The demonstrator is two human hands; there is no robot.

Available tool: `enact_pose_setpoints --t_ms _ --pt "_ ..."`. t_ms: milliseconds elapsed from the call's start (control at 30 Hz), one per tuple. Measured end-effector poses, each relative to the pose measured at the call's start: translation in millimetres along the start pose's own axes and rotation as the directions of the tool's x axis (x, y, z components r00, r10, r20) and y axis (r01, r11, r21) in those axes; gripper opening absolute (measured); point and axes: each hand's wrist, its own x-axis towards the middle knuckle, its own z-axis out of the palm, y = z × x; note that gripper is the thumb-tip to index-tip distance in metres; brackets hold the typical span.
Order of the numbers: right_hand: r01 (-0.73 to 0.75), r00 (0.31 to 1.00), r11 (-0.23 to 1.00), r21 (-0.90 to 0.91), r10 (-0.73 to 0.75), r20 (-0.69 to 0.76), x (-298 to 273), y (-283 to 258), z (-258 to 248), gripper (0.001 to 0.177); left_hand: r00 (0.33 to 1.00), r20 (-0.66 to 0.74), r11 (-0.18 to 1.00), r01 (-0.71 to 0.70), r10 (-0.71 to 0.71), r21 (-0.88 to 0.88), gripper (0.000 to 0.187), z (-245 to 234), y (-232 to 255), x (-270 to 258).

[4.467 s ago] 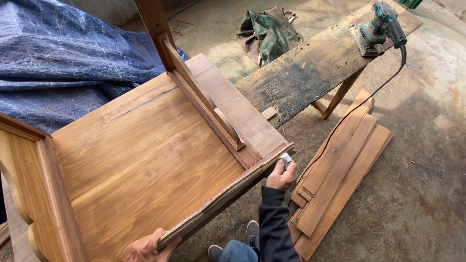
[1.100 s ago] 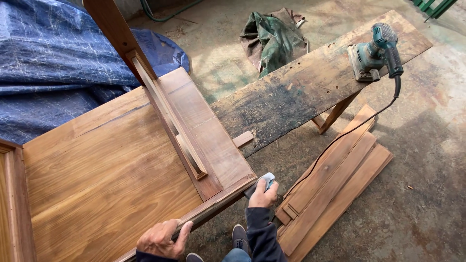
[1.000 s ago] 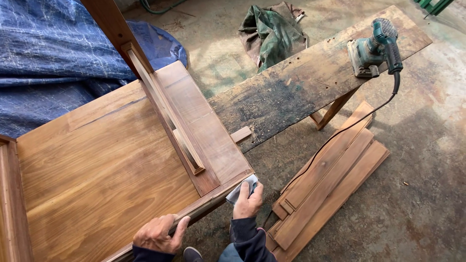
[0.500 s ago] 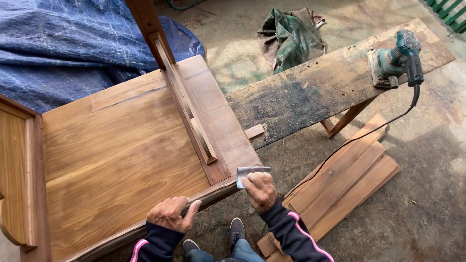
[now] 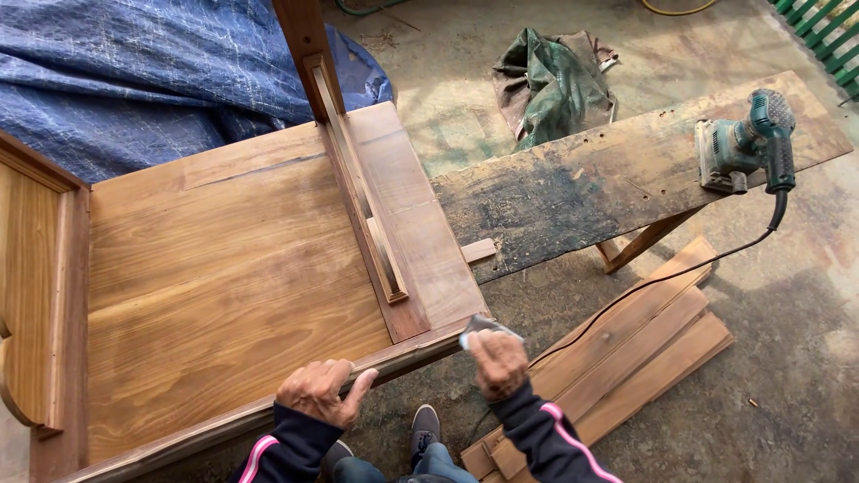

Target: Sand the edges and surfaces of a wooden furniture piece using sandpaper to smooth the finish.

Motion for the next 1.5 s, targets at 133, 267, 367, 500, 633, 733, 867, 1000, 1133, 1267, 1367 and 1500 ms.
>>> enact_pose_setpoints --t_ms 133,267,367,500,633,733,867,1000,1133,1267,1367,1500 --pt "0.026 0.999 0.999 0.032 -0.025 -0.047 27 -44 -5 0.022 0.992 -0.106 0.998 -0.060 0.062 0.019 0.045 -4 3 -1" --pt "-0.055 0.997 0.998 -0.039 0.053 -0.053 23 1 -23 0.023 0.997 -0.071 0.999 -0.031 0.033 0.024 0.045 -4 3 1" --pt "-0.184 0.981 0.981 -0.062 0.180 -0.068 25 -5 -25 0.025 0.995 -0.096 0.999 -0.039 0.040 0.017 0.042 -4 5 0" --pt "-0.191 0.977 0.981 0.014 0.192 -0.093 12 -12 -6 0.029 0.996 -0.088 0.999 -0.032 0.034 0.022 0.042 -2 3 -2" --pt "-0.363 0.912 0.928 0.079 0.372 -0.176 7 0 -2 0.024 0.994 -0.107 0.999 -0.036 0.039 0.030 0.042 -5 5 0" --pt "-0.617 0.735 0.738 0.271 0.664 -0.136 -24 13 22 0.017 0.994 -0.103 0.999 -0.032 0.031 -0.007 0.040 -2 4 -1" --pt "-0.739 0.593 0.565 0.366 0.804 -0.042 -27 16 32 0.013 0.995 -0.076 0.998 -0.063 0.064 0.014 0.044 -6 5 1" --pt "-0.745 0.604 0.574 0.340 0.797 -0.024 -2 -1 6 0.011 0.995 -0.087 0.999 -0.044 0.046 0.031 0.042 -4 4 3" --pt "-0.659 0.704 0.692 0.296 0.706 -0.083 -13 -5 -2 0.012 0.999 -0.053 1.000 -0.011 0.011 -0.005 0.039 -5 5 0" --pt "-0.692 0.672 0.649 0.317 0.739 -0.048 -18 3 8 0.015 0.994 -0.108 0.999 -0.031 0.032 0.009 0.041 -4 6 7" --pt "-0.719 0.613 0.565 0.405 0.790 -0.014 14 -28 2 0.014 0.988 -0.129 0.996 -0.088 0.090 0.021 0.045 -7 6 2" --pt "-0.474 0.853 0.798 0.372 0.521 -0.032 57 -71 -11 0.023 0.997 0.013 0.997 -0.077 0.077 -0.009 0.046 -4 -1 -5"
